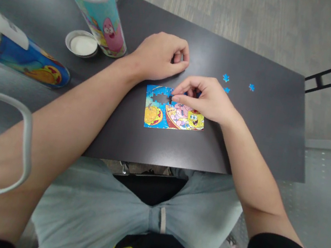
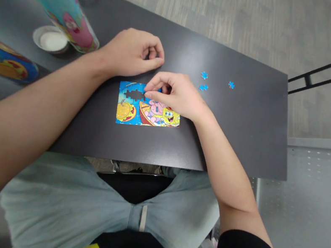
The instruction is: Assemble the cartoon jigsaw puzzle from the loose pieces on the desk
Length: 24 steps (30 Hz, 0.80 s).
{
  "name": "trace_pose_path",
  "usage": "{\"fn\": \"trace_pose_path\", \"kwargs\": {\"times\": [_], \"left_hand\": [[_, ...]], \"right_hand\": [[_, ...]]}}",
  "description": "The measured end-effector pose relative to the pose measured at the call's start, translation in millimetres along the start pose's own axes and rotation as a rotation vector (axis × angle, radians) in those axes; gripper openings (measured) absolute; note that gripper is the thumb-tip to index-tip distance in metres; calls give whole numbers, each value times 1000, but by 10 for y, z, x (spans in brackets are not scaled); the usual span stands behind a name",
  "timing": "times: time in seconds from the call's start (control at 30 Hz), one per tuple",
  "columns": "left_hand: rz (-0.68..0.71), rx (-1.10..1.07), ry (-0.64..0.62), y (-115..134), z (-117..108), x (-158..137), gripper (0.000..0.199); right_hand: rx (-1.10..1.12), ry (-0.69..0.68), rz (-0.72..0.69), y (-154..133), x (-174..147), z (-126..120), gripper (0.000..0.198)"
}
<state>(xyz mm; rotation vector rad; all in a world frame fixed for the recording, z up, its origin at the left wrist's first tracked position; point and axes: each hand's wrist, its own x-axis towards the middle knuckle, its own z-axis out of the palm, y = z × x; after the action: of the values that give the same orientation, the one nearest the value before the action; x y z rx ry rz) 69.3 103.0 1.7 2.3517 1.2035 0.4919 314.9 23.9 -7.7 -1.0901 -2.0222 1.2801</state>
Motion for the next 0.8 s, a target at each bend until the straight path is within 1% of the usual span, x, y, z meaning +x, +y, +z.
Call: {"fn": "trace_pose_path", "kwargs": {"times": [0.07,0.17,0.27,0.37,0.43,0.5,0.6,0.67,0.7,0.73,0.8], "left_hand": [[13,-18,26,-16,24,12,48],[25,-61,42,-44,54,26,48],[18,-106,28,-86,77,37,55],[41,-117,29,-132,99,51,60],[54,-100,31,-142,105,55,62],[44,-72,6,-128,100,51,65],[18,-39,-19,-94,87,40,68],[13,-33,3,-92,90,41,64],[15,-31,16,-100,97,45,61],[16,-29,34,-112,104,50,58],[18,-26,62,-136,115,61,55]], "right_hand": [[-43,19,-93,85,30,3,20],[-130,55,-214,208,76,3,21],[-169,75,-241,264,92,-4,19],[-209,69,-250,272,86,-18,18],[-254,63,-243,265,79,-22,21],[-278,58,-231,247,72,-18,24],[-258,70,-251,213,67,-29,32],[-235,151,-279,215,65,-106,39],[-233,225,-284,232,61,-182,43],[-243,316,-279,262,50,-287,46],[-323,501,-217,352,-8,-580,49]]}}
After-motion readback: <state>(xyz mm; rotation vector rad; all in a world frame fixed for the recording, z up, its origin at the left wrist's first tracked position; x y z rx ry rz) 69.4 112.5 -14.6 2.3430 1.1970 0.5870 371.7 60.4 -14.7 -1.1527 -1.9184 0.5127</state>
